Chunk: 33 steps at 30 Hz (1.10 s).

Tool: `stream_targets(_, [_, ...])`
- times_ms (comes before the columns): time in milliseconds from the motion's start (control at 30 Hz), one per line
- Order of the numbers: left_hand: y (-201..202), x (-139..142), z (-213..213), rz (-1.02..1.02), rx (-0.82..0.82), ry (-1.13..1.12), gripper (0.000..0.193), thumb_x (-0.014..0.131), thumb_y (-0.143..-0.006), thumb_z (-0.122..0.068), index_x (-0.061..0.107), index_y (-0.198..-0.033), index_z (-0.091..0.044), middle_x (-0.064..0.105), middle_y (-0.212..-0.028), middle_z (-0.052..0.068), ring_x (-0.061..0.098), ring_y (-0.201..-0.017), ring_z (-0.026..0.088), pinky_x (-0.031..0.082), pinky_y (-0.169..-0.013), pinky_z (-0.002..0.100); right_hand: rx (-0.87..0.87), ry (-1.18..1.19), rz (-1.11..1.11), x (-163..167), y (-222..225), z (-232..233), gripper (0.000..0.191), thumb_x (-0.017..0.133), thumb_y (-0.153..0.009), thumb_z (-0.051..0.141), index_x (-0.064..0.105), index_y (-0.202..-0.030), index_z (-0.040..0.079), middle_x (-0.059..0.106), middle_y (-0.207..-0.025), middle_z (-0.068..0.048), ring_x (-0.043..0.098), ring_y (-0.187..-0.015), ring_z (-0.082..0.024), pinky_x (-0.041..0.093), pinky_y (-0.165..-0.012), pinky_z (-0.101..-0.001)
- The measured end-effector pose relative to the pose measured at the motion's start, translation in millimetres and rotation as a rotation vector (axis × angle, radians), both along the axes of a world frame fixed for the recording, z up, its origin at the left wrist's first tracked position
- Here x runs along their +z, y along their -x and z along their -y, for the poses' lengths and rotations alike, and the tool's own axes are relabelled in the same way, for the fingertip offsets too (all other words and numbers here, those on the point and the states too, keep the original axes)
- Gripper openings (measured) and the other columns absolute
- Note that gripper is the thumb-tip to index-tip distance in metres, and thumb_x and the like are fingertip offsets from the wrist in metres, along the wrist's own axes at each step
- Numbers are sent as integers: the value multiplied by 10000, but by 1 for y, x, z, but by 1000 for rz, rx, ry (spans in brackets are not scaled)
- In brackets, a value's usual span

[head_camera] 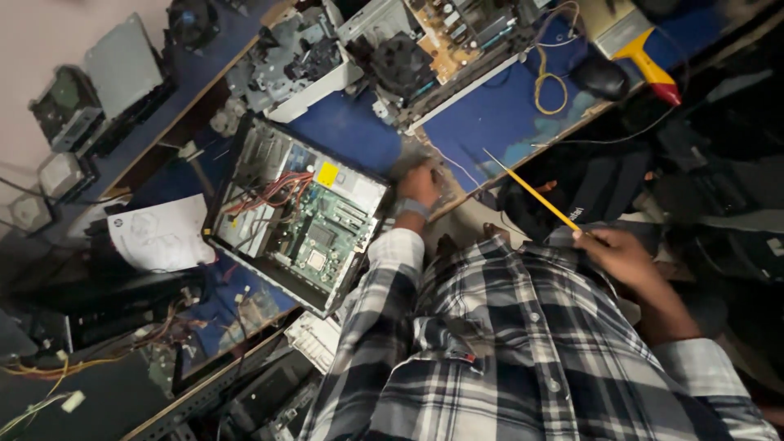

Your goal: The person uses a screwdriver to remove screws from a computer case, then installs a power supply unit into the case and secures it with screws. The person handles the motherboard and power supply unit throughout the process.

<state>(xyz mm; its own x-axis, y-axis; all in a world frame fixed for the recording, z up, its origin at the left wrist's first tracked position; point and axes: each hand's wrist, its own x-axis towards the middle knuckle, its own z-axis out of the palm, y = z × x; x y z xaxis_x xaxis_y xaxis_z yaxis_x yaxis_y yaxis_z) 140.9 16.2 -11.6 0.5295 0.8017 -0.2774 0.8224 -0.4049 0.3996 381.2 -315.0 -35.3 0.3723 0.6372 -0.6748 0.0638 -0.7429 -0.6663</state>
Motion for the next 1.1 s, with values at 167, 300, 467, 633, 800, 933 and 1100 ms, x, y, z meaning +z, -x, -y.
stream_targets(167, [-14, -8, -6, -89, 87, 2, 286, 700, -877, -377, 717, -1127, -241, 745, -1036, 132, 714, -964, 370, 582, -814, 513, 35, -98, 134, 3, -8, 19, 473, 669, -938, 468, 782, -951, 9, 647, -630, 14, 573, -591, -72, 440, -563, -256])
stream_targets(300, [-15, -7, -4, -145, 106, 21, 300, 710, -889, -427, 719, -1139, -262, 746, -1038, 114, 718, -953, 351, 587, -817, 495, -96, 58, 14, 2, -7, 35, 499, 688, -975, 456, 795, -976, -31, 575, -660, -54, 491, -623, -139, 363, -572, -325])
stream_targets(467, [-13, -8, 0, 52, 91, -101, 203, 716, -849, -349, 774, -1026, -269, 744, -1064, 79, 713, -926, 350, 590, -784, 493, -93, -8, -8, 3, -8, 39, 475, 707, -935, 439, 790, -988, -26, 672, -722, -32, 566, -688, -102, 434, -637, -276])
stream_targets(633, [-13, -12, 0, 71, 160, -102, 186, 713, -841, -322, 767, -1001, -244, 748, -1056, 97, 714, -924, 355, 590, -788, 486, -42, 30, 5, 0, -12, 37, 458, 692, -928, 438, 787, -1010, -2, 688, -727, -24, 581, -694, -105, 443, -642, -280])
stream_targets(800, [1, -24, 9, 487, 311, -30, 249, 794, -803, -211, 778, -1039, -135, 780, -983, 147, 764, -888, 288, 614, -821, 392, 50, -58, 29, -7, -14, 38, 464, 672, -946, 455, 790, -972, 7, 674, -704, -4, 572, -685, -79, 447, -627, -258])
stream_targets(933, [21, -35, 32, 869, 415, 263, 190, 786, -842, -77, 764, -1022, -17, 788, -953, 93, 732, -863, 176, 585, -784, 309, 97, 12, 33, -7, -17, 27, 450, 642, -958, 463, 793, -963, 39, 587, -628, 10, 506, -601, -88, 392, -557, -275])
stream_targets(1100, [57, -39, 68, 1075, 575, 554, 209, 746, -912, -70, 767, -1094, 32, 758, -879, 61, 687, -774, 127, 554, -724, 245, 267, 23, -21, -4, -15, -6, 489, 632, -973, 465, 748, -799, 22, 476, -574, 28, 417, -539, -91, 339, -505, -302])
